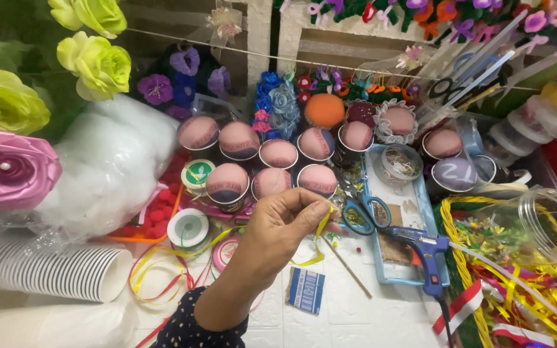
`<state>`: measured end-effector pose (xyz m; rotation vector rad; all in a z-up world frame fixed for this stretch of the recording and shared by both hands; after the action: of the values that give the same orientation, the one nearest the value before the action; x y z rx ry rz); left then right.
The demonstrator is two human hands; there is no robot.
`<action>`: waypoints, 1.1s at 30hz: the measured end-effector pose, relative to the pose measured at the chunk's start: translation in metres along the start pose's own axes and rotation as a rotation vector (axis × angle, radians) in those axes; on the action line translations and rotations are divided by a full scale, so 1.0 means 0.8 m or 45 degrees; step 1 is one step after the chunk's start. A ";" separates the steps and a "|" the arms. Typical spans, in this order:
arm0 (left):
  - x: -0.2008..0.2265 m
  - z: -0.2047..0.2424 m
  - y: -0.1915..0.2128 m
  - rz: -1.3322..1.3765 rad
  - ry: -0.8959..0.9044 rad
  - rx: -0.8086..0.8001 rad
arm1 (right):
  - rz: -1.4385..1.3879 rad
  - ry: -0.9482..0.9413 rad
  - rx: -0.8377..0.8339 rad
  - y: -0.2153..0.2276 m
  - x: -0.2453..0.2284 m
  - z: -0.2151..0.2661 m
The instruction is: Cutting a yellow ribbon with scissors and tying it around a pink decorative object.
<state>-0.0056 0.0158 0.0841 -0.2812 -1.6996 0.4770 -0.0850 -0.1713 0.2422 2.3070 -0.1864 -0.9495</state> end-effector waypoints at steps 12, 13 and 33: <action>0.009 -0.004 0.022 -0.066 -0.149 0.113 | 0.076 0.321 0.179 -0.099 0.087 -0.072; 0.007 -0.005 0.024 -0.066 -0.151 0.124 | 0.097 0.310 0.175 -0.107 0.088 -0.075; 0.011 0.002 0.022 -0.315 -0.175 0.153 | 0.166 0.440 0.383 -0.147 0.116 -0.061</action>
<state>-0.0102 0.0350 0.0836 0.0512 -1.8025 0.4196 0.0034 -0.0862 0.1438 2.6537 -0.3473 -0.4709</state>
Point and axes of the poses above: each hand's wrist, its own z-axis away from the middle knuckle, its own y-axis out of the back of the hand, x = y × z, the point moved 9 cm from there along -z, towards the middle knuckle, and after that the axes turned 5 degrees about z, right-handed, at the moved point
